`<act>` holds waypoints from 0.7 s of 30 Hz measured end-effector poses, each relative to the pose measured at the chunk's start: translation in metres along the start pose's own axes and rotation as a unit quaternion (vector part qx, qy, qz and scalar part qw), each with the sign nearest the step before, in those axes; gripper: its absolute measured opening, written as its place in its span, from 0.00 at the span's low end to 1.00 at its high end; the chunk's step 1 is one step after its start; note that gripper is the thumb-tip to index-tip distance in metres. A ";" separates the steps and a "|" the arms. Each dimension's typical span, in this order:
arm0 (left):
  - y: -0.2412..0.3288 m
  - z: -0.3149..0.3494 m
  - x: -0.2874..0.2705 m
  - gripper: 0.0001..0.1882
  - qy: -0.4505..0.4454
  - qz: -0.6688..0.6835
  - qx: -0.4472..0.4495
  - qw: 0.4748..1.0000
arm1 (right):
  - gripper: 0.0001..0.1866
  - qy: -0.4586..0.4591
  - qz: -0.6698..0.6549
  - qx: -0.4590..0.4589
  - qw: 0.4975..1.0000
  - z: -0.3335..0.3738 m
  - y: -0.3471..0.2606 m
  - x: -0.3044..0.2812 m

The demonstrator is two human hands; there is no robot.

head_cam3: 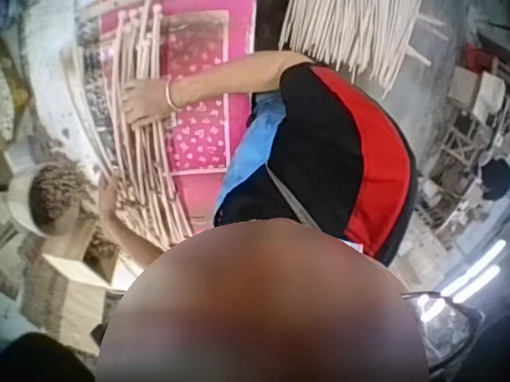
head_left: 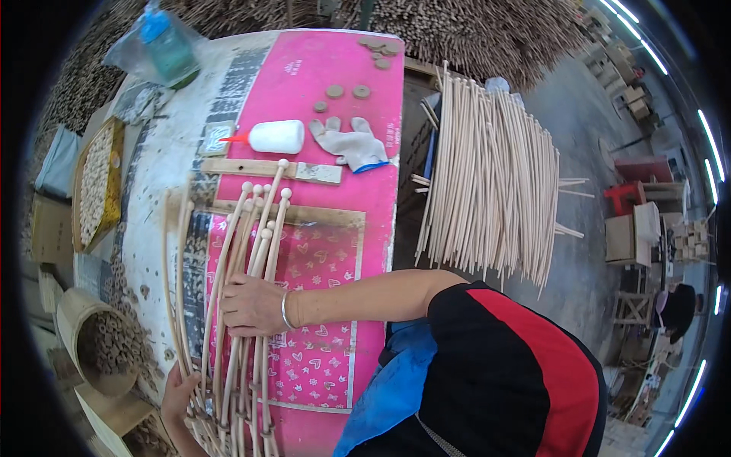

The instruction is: Assembling a wooden mat by gluing small wooden rings onto parallel wooden rods.

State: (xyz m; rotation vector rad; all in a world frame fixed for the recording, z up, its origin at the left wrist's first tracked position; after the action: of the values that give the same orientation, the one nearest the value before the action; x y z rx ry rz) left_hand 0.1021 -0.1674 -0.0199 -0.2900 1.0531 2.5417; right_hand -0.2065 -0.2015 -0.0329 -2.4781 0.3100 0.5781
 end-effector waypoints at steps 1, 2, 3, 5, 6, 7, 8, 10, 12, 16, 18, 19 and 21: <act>0.002 0.001 0.004 0.19 0.008 -0.011 0.003 1.000 | 0.12 0.015 0.006 0.005 1.000 0.003 0.002 -0.005; 0.005 0.002 0.008 0.18 0.005 -0.016 0.012 1.000 | 0.12 0.002 -0.011 -0.010 1.000 0.005 0.002 -0.006; 0.006 0.003 0.013 0.25 0.003 -0.005 0.002 1.000 | 0.12 -0.022 -0.027 -0.021 0.999 0.008 0.003 -0.005; 0.010 0.008 0.021 0.28 0.016 -0.028 0.045 0.998 | 0.13 -0.013 -0.029 -0.020 0.999 0.007 0.005 -0.006; 0.013 0.012 0.025 0.32 0.026 -0.040 0.091 0.995 | 0.13 -0.021 -0.031 -0.019 0.999 0.007 0.005 -0.006; 0.014 0.016 0.027 0.37 0.040 -0.077 0.135 0.987 | 0.13 -0.046 -0.031 -0.011 0.998 0.008 0.005 -0.004; 0.011 0.018 0.028 0.36 0.059 -0.078 0.141 0.985 | 0.13 -0.026 -0.039 -0.019 0.999 0.009 0.003 -0.008; 0.007 0.023 0.026 0.34 0.057 -0.067 0.184 0.979 | 0.12 -0.051 -0.051 0.002 0.997 0.016 0.002 -0.014; 0.009 0.017 0.014 0.31 0.142 -0.205 0.287 0.925 | 0.11 -0.018 -0.060 -0.032 0.998 0.025 0.001 -0.033; -0.004 0.008 -0.015 0.26 0.206 -0.235 0.245 0.918 | 0.07 -0.067 -0.142 -0.022 0.987 0.037 0.001 -0.059; -0.005 0.004 -0.017 0.25 0.224 -0.295 0.230 0.900 | 0.07 -0.111 -0.132 -0.024 0.985 0.040 0.000 -0.069; 0.000 0.005 -0.013 0.25 0.225 -0.278 0.280 0.891 | 0.07 -0.130 -0.119 -0.029 0.984 0.041 -0.002 -0.072; 0.006 0.005 -0.007 0.25 0.261 -0.243 0.309 0.882 | 0.08 -0.161 -0.104 -0.022 0.981 0.041 -0.006 -0.077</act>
State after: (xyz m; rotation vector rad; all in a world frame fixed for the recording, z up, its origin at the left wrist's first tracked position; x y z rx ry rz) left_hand 0.1058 -0.1697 -0.0108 -0.9462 1.6637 1.6010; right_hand -0.2858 -0.1656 -0.0249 -2.3686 -0.0868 0.8861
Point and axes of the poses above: each hand's wrist, its own z-axis away from the middle knuckle, its own x-axis out of the palm, y = z × x, the point moved 5 cm from there along -z, towards the middle knuckle, and after that the axes turned 14 degrees about y, right-handed, at the moved point
